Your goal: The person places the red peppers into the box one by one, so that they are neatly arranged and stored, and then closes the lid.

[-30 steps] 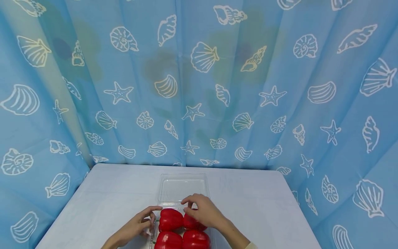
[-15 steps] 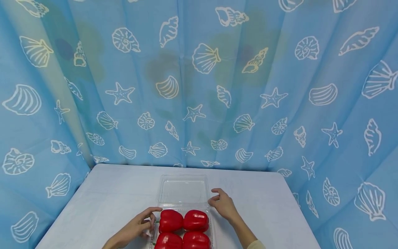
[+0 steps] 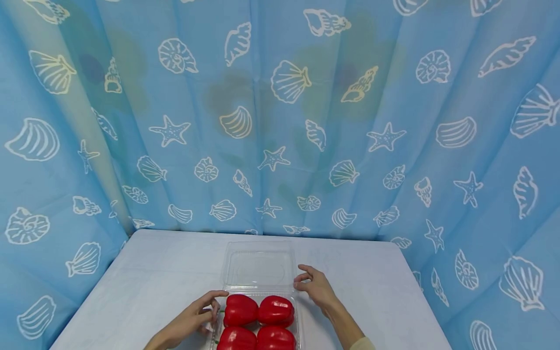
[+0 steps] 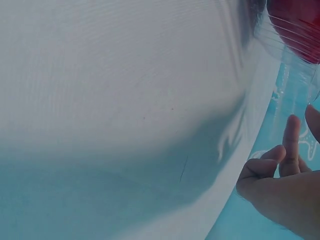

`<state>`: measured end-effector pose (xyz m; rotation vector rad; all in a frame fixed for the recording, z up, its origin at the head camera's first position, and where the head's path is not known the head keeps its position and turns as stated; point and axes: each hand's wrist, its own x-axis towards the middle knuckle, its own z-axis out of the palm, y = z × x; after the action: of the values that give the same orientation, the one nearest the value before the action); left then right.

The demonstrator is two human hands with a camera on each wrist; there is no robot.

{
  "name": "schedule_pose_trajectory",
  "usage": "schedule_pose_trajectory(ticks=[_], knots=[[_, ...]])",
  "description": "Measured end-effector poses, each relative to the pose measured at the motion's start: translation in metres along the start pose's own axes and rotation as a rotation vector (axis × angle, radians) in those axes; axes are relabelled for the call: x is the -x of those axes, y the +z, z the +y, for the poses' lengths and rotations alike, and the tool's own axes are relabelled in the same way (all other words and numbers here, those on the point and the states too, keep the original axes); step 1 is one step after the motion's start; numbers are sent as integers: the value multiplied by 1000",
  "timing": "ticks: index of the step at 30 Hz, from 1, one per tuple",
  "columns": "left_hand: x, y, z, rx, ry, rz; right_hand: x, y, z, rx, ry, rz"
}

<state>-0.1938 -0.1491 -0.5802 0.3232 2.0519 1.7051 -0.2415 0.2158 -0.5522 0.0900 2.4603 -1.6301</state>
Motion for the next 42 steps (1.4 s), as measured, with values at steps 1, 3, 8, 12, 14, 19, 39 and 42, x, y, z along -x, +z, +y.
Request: schedule_pose_trajectory(ticks=[1, 3, 8, 12, 14, 19, 39, 42], knots=[[0, 0, 0, 4, 0, 0, -1, 0, 0, -9, 1, -1], [1, 0, 1, 5, 0, 4, -2, 0, 0, -34, 3, -8], [1, -1, 0, 6, -3, 2, -4, 0, 0, -81, -16, 3], [0, -2, -1, 16, -7, -8, -4, -2, -3, -110, -42, 4], [0, -2, -1, 18, -8, -4, -3, -4, -5, -130, -41, -23], [1, -2, 1, 21, -16, 10, 1, -12, -2, -190, -15, -99], [6, -4, 7, 183, -127, 24, 22, -30, 7, -115, -66, -356], [9, -5, 7, 198, -127, 31, 23, -31, 8, -92, -67, -353]])
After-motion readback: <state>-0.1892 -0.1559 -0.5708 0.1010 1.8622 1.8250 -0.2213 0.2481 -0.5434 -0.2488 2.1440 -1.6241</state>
